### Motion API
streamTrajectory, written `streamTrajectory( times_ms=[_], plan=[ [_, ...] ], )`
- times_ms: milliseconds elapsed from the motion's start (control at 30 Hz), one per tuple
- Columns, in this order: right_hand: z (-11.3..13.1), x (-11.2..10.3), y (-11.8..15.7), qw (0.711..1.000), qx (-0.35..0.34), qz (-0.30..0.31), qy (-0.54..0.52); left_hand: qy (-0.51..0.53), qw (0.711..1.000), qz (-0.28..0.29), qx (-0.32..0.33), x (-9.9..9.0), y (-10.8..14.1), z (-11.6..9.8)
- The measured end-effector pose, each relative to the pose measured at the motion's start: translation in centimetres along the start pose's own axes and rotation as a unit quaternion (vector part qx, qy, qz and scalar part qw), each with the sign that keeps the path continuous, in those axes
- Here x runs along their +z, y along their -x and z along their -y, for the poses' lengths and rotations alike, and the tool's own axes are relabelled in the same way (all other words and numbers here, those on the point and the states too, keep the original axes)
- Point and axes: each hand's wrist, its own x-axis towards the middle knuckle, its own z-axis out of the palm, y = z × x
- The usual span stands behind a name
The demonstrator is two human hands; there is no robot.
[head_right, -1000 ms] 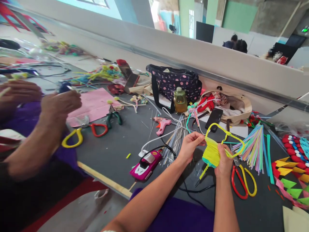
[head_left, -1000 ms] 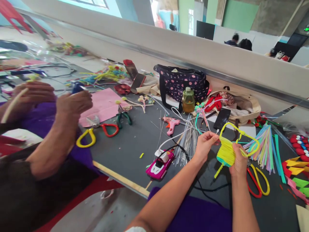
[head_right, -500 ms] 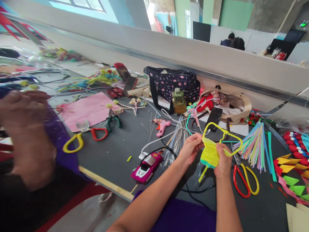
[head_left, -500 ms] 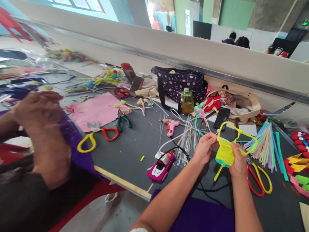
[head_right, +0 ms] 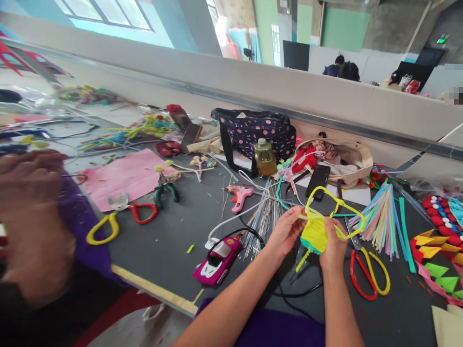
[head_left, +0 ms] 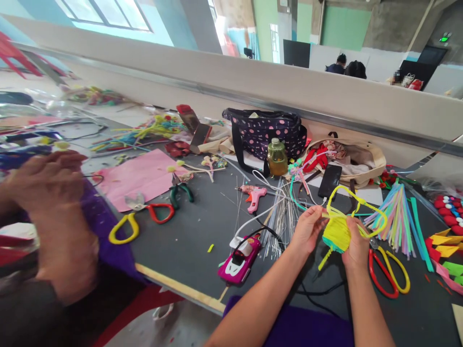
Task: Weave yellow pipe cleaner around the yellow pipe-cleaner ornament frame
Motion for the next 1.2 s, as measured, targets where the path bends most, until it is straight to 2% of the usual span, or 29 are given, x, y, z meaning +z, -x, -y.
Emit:
streamTrajectory(
  times_ms=[100,167,300,500,667,767,867,1033,1200],
  plan=[
    [0.1,0.3,0.1,0.998,-0.036,-0.042,-0.005,-0.080,0.990,-0.048,0.108,0.5,0.5,0.1],
    [0.1,0.4,0.2,0.995,-0.068,-0.067,0.001,-0.132,0.974,-0.054,0.175,0.9,0.9,0.2],
    [-0.1,0.6,0.7,0.986,-0.136,-0.095,0.035,-0.196,0.951,-0.041,0.236,1.4,1.7,0.2],
    [0.3,0.8,2.0,0.972,-0.193,-0.077,0.113,-0.239,0.940,-0.039,0.242,1.2,1.7,0.3],
    [1.0,0.7,2.8,0.953,-0.254,-0.005,0.167,-0.207,0.951,-0.050,0.225,1.2,1.5,-0.2],
    [1.0,0.7,3.0,0.944,-0.277,0.013,0.177,-0.184,0.962,-0.051,0.195,1.4,1.4,-0.6],
    [0.8,0.8,3.1,0.953,-0.260,0.006,0.156,-0.166,0.968,-0.047,0.181,1.5,1.5,-0.8],
    [0.3,0.9,3.2,0.975,-0.194,0.012,0.109,-0.159,0.971,-0.048,0.175,1.5,1.6,-1.2],
    [0.3,0.9,3.2,0.979,-0.180,0.010,0.091,-0.146,0.977,-0.044,0.148,1.5,1.7,-1.6]
  ],
)
